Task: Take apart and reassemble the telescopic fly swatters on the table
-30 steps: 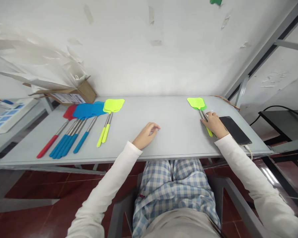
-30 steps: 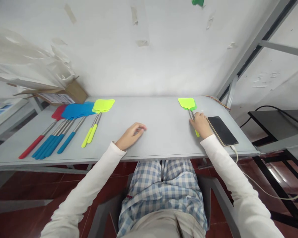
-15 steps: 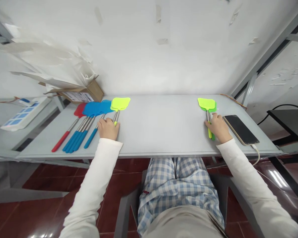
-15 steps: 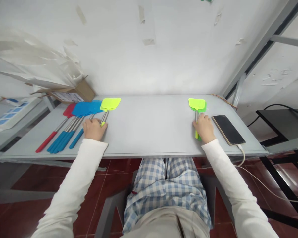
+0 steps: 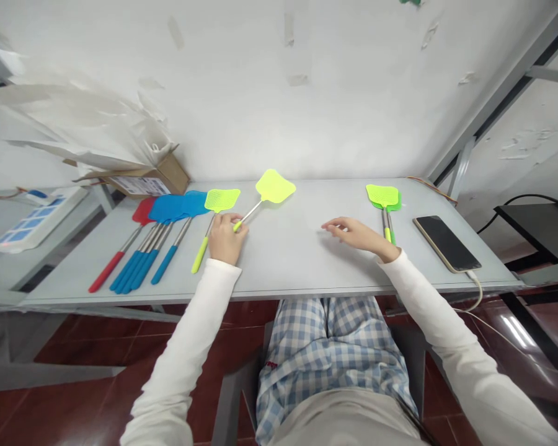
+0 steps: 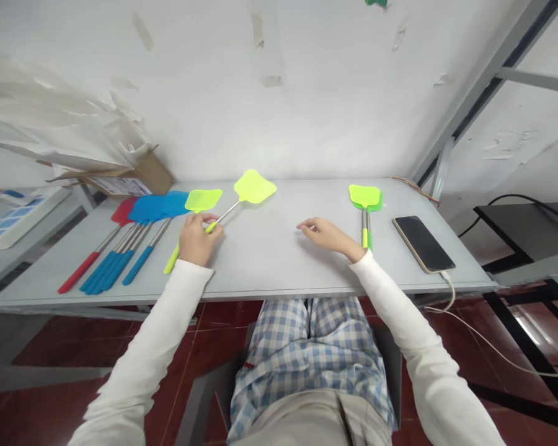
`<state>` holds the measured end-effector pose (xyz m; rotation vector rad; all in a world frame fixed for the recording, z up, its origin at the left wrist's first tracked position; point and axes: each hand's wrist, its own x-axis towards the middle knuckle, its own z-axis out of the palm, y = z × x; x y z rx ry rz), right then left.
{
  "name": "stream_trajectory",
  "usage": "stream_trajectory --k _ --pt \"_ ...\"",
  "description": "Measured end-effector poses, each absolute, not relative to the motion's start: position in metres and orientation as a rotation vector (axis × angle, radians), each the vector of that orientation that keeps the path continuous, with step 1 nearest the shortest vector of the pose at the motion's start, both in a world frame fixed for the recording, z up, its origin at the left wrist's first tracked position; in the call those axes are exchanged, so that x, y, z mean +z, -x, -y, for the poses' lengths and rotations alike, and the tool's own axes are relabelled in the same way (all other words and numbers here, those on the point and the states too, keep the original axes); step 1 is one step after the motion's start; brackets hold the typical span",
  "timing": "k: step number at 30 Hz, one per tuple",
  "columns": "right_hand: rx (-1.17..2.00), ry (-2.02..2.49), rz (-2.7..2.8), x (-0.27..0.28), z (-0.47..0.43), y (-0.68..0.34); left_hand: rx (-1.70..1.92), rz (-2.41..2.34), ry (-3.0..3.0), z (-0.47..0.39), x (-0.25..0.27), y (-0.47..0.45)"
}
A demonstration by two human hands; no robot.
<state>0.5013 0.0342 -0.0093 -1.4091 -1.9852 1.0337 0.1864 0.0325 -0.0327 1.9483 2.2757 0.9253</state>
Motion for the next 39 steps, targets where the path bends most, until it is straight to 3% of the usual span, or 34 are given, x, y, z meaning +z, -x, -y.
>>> stream_trajectory --k 4,9,22,28,39 --pt "1.438 1.031 1.521 -0.010 -0.055 -0.473 1.030 -1.713 -2.180 -0.033 -0.024 -0.219" --pt "1.419 0.751 1.096 -0.010 -0.083 -0.461 1.055 -1.425 -2.344 -0.062 -0.014 -0.252" --pt "1.118 0.884 0.720 -0.014 -0.109 -0.479 0.722 -1.526 -2.489 -0.098 -0.015 -0.312" --pt "0.966 0.847 0.614 -0.010 -0.128 -0.522 0.743 -1.567 -2.509 -0.096 -0.017 -0.284" --pt "1.093 0.816 0.810 -0.001 -0.142 -0.527 0.780 -1.711 -2.492 -0.105 -0.018 -0.233"
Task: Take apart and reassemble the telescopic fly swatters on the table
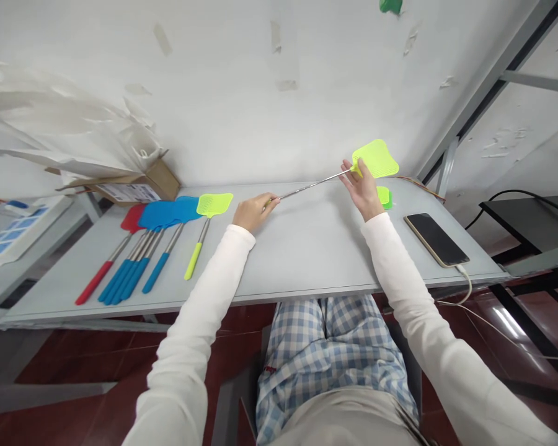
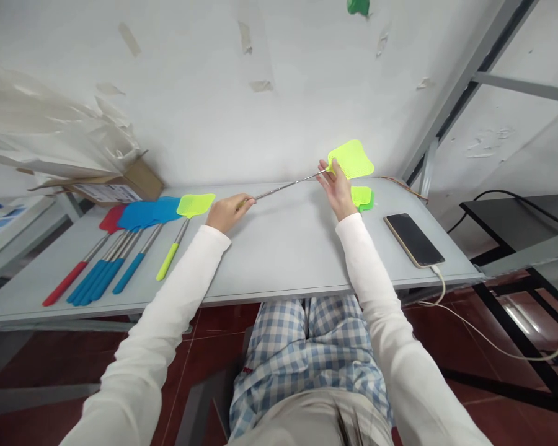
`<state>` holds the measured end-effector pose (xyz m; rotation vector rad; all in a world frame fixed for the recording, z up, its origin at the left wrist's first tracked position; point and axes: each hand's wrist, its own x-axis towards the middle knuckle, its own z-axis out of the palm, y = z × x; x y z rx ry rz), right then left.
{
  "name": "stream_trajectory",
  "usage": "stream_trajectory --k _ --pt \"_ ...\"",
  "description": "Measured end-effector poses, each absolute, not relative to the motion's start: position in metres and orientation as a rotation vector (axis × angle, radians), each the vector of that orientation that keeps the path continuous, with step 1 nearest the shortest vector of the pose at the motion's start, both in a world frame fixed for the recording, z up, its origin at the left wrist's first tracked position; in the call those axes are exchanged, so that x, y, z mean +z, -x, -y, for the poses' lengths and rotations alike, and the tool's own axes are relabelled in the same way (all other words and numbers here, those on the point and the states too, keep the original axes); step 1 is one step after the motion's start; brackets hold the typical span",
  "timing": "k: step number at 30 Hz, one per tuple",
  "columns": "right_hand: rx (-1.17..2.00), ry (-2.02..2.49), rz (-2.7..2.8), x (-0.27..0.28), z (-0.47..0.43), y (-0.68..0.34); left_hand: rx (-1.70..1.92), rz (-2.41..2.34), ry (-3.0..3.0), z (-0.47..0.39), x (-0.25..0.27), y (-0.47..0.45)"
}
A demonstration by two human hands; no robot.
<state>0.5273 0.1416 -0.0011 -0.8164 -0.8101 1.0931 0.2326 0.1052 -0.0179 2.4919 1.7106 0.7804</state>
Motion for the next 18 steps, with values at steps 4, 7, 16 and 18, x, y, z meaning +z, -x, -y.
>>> stream_trajectory --k 4,7,16,18 --pt "1.110 0.859 0.671 -0.010 -0.149 -0.523 0.742 -1.702 -2.457 -0.117 -0.029 -0.235" --pt "1.063 0.859 0.544 -0.018 -0.152 -0.524 0.617 -1.692 -2.428 -0.123 -0.040 -0.229" --pt "0.973 0.835 0.445 -0.029 -0.153 -0.520 0.597 -1.838 -2.462 -0.121 -0.045 -0.225" --pt "0.949 0.850 0.430 -0.028 -0.153 -0.519 0.604 -1.853 -2.483 -0.119 -0.044 -0.227"
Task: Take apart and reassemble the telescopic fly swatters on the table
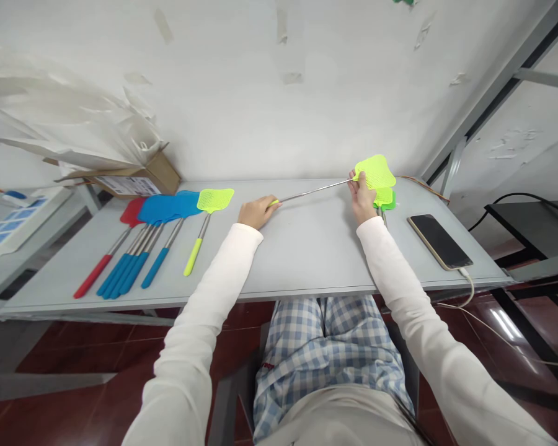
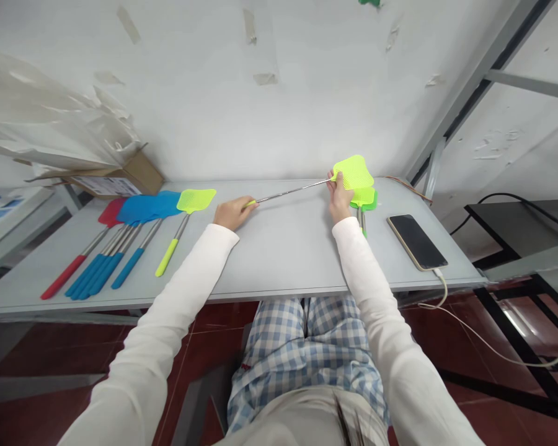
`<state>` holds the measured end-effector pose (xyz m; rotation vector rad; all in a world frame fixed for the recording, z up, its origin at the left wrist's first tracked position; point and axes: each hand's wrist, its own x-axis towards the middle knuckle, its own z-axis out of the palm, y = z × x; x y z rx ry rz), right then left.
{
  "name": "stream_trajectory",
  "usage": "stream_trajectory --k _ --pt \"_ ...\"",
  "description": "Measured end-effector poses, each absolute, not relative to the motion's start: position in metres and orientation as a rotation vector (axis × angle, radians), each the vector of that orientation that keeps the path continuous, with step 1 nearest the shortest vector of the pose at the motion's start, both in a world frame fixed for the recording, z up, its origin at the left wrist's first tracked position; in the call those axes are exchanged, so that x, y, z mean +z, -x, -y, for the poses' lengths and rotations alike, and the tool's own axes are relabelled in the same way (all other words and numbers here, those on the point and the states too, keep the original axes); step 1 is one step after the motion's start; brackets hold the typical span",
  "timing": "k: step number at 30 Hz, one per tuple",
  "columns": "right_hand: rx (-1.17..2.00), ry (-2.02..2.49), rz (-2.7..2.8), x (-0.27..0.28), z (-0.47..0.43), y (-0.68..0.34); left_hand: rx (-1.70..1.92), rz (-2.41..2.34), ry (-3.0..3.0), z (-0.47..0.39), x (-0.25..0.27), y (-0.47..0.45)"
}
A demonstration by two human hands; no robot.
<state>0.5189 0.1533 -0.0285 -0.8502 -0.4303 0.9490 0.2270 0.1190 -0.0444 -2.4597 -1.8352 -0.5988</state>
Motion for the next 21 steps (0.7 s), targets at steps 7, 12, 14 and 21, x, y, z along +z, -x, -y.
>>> stream_trajectory --k 7,12,14,21 --pt "0.901 0.825 0.578 -0.037 -0.144 -0.483 -0.584 1.829 2.439 -0.112 -0.043 -0.244" --pt "1.026 0.743 0.754 -0.044 -0.124 -0.435 -0.590 1.837 2.473 -0.104 -0.044 -0.267" --pt "1.040 0.730 0.788 -0.043 -0.120 -0.430 -0.560 1.849 2.488 -0.103 -0.044 -0.269" --pt "1.021 0.759 0.796 -0.044 -0.118 -0.434 -0.570 1.832 2.460 -0.100 -0.044 -0.270"
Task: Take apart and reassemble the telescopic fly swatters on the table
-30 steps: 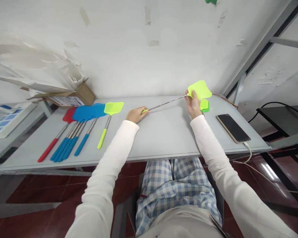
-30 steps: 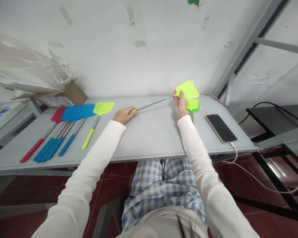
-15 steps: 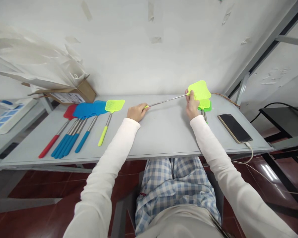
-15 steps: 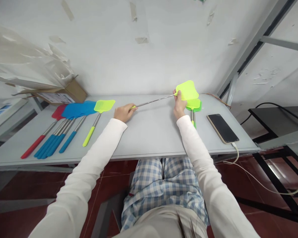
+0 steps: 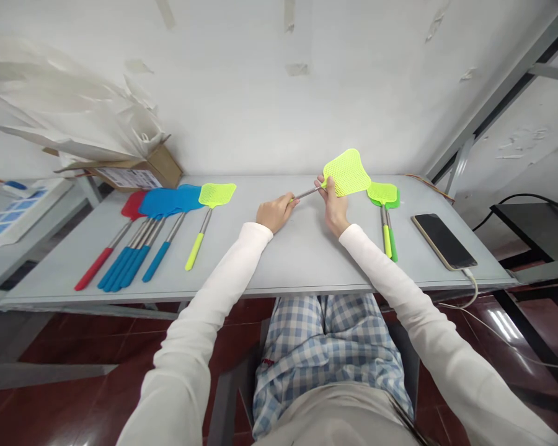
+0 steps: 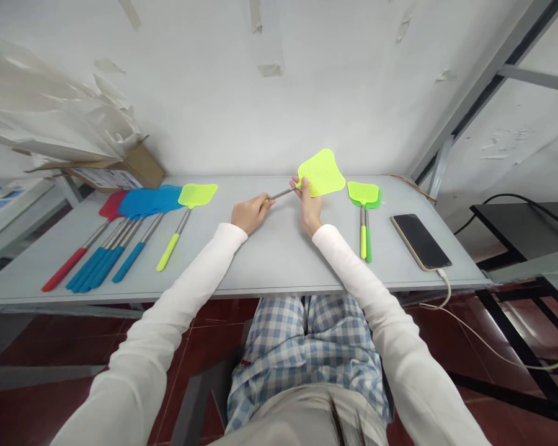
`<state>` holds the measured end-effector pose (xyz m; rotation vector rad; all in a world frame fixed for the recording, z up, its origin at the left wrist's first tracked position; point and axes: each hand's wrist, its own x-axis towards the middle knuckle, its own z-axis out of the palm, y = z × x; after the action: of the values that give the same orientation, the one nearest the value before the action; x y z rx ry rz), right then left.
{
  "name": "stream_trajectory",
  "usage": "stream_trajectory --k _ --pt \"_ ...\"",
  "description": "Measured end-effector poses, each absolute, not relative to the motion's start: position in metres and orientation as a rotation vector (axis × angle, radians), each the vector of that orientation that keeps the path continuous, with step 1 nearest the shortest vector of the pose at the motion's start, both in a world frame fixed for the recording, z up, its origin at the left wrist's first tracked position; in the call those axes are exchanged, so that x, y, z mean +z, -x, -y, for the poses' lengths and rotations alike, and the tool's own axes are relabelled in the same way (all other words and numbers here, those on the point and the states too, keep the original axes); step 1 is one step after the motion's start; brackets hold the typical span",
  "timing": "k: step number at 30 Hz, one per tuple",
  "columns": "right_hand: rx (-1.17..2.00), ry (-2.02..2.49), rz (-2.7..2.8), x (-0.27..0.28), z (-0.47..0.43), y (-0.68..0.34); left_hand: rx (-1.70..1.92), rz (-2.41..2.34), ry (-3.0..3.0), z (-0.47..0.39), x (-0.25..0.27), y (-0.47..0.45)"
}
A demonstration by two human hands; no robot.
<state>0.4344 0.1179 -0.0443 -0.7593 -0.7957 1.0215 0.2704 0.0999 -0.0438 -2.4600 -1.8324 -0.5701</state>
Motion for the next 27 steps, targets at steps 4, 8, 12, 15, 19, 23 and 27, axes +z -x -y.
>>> stream_trajectory --k 4,8,12,15,19,23,27 --pt "1.061 0.763 0.839 -0.043 -0.115 -0.435 -0.556 1.844 2.481 -0.098 -0.040 -0.272" --pt "1.175 0.777 0.923 -0.038 -0.114 -0.441 -0.476 1.850 2.575 -0.098 -0.037 -0.271" --pt "1.261 0.791 0.931 -0.037 -0.114 -0.446 -0.356 1.872 2.529 -0.097 -0.036 -0.270" --pt "1.248 0.807 0.894 -0.034 -0.114 -0.449 -0.320 1.827 2.492 -0.097 -0.034 -0.271" --pt "1.238 0.766 0.869 -0.024 -0.119 -0.462 -0.336 1.764 2.448 -0.098 -0.031 -0.268" --pt "1.115 0.803 0.721 -0.008 -0.129 -0.498 -0.335 1.793 2.389 -0.097 -0.027 -0.245" --pt "1.085 0.825 0.723 0.012 -0.137 -0.538 -0.307 1.712 2.401 -0.097 -0.019 -0.210"
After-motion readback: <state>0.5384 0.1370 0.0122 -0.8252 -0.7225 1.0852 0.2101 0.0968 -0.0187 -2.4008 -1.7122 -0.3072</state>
